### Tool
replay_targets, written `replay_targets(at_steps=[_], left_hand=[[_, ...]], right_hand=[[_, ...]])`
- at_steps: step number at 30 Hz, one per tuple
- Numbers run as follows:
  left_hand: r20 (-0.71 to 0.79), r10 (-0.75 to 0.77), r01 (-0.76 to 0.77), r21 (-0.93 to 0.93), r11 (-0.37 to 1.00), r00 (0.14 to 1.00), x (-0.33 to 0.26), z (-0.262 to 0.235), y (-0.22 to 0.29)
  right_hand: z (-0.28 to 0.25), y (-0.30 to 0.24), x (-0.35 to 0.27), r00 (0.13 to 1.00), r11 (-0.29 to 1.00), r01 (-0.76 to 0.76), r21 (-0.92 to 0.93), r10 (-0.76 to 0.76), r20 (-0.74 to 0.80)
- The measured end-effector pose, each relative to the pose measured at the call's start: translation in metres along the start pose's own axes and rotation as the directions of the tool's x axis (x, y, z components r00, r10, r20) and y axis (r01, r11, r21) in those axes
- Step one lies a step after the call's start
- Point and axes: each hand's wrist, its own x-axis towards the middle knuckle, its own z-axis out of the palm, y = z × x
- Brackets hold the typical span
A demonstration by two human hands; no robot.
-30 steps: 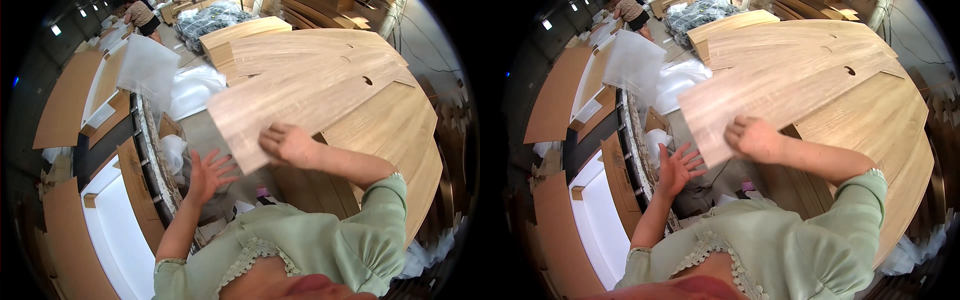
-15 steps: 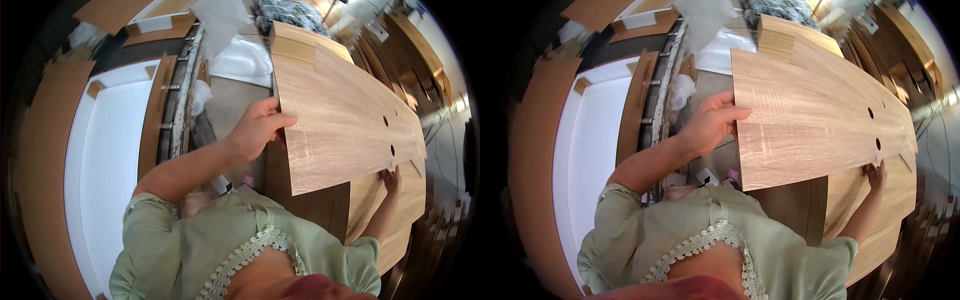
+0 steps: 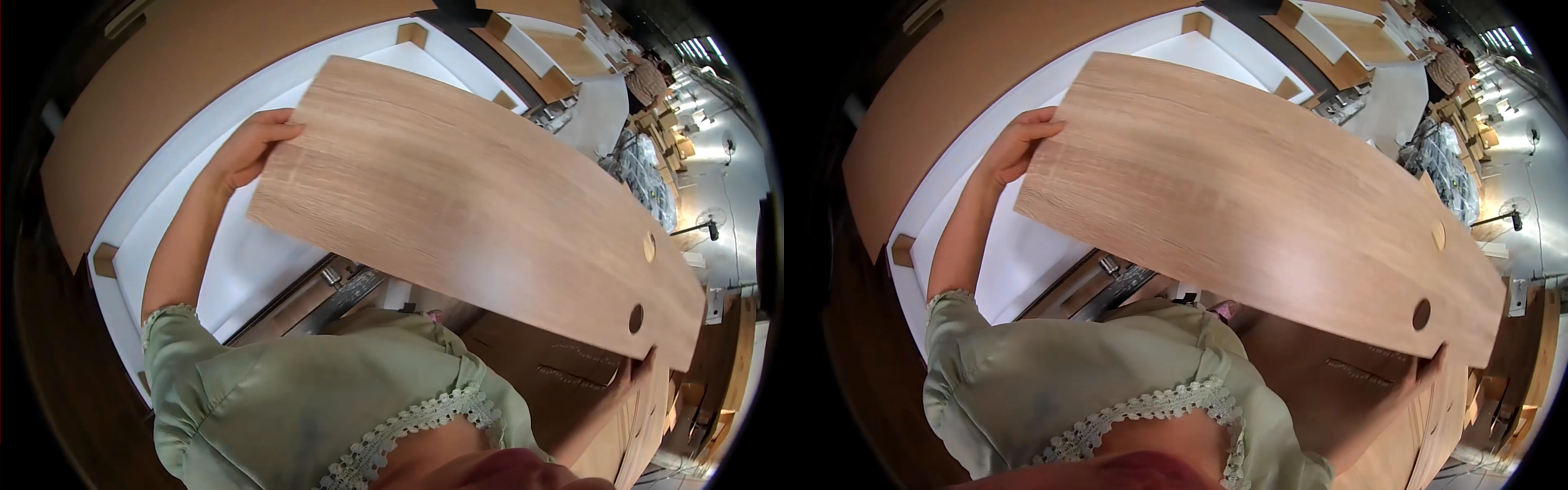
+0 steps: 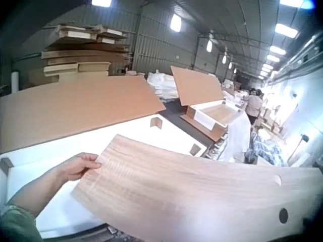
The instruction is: The person places wood-patterned furniture panels into a large shipping carton, layering them with protective foam sheets. The person moves panels from a nearby stack into the box and adjusts the padding between each layer.
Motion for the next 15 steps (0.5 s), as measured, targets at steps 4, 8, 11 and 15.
replay_targets(at_steps=[4, 8, 11, 15], left_hand=[[-0.528, -0.038, 0.239, 0.317, 0.918, 0.848, -0.072, -0.144, -0.043], [-0.938, 0.039, 0.204, 0.116, 0.972, 0.344, -0.173, -0.258, -0.111], [-0.975, 0.21, 0.324, 0.222, 0.919, 0.071, -0.237, -0.277, -0.143], [-0.937, 0.35, 0.593, 0.284, 0.753, 0.005, -0.312, -0.291, -0.167]], right_hand=[[0.139, 0.122, -0.008, 0.884, 0.97, -0.242, -0.02, 0.229, 0.408], [0.247, 0.256, -0.044, 0.63, 0.859, -0.4, -0.321, 0.511, 0.585], [0.311, 0.326, -0.101, 0.464, 0.685, -0.631, -0.364, 0.709, 0.531], [0.342, 0.392, -0.157, 0.311, 0.622, -0.635, -0.458, 0.749, 0.585]])
